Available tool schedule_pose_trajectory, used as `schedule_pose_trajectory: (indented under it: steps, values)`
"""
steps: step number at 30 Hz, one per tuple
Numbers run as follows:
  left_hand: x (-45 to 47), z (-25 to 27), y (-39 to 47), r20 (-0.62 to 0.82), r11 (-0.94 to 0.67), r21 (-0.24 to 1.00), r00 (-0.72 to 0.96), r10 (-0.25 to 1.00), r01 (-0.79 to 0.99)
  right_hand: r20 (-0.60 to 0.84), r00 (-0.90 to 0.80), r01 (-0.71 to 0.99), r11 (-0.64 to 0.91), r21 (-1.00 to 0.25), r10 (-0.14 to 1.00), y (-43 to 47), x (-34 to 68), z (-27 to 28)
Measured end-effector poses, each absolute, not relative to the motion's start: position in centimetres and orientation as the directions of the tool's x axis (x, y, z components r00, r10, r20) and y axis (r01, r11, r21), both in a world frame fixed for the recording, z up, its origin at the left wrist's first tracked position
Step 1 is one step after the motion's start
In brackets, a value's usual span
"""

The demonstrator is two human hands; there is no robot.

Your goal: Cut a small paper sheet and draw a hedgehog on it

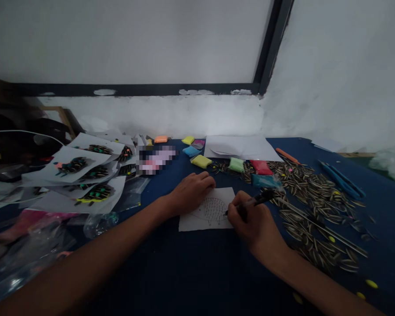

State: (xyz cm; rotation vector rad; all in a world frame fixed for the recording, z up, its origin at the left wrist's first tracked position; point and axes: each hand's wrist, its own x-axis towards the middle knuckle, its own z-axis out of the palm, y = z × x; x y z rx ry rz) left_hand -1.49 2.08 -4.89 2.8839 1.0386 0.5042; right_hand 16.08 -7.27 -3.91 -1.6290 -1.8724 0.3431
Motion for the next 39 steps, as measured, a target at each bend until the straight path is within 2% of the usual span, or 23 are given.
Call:
schedule_pose_trajectory:
  steps: [39]
  values:
    - [-1.47,-4.57,1.89,0.267,-0.772,0.129,0.728,0.631,0.622,0.245,-0.076,0.773,0.212,-0.598,0.967,-7.40,16.26,-4.06]
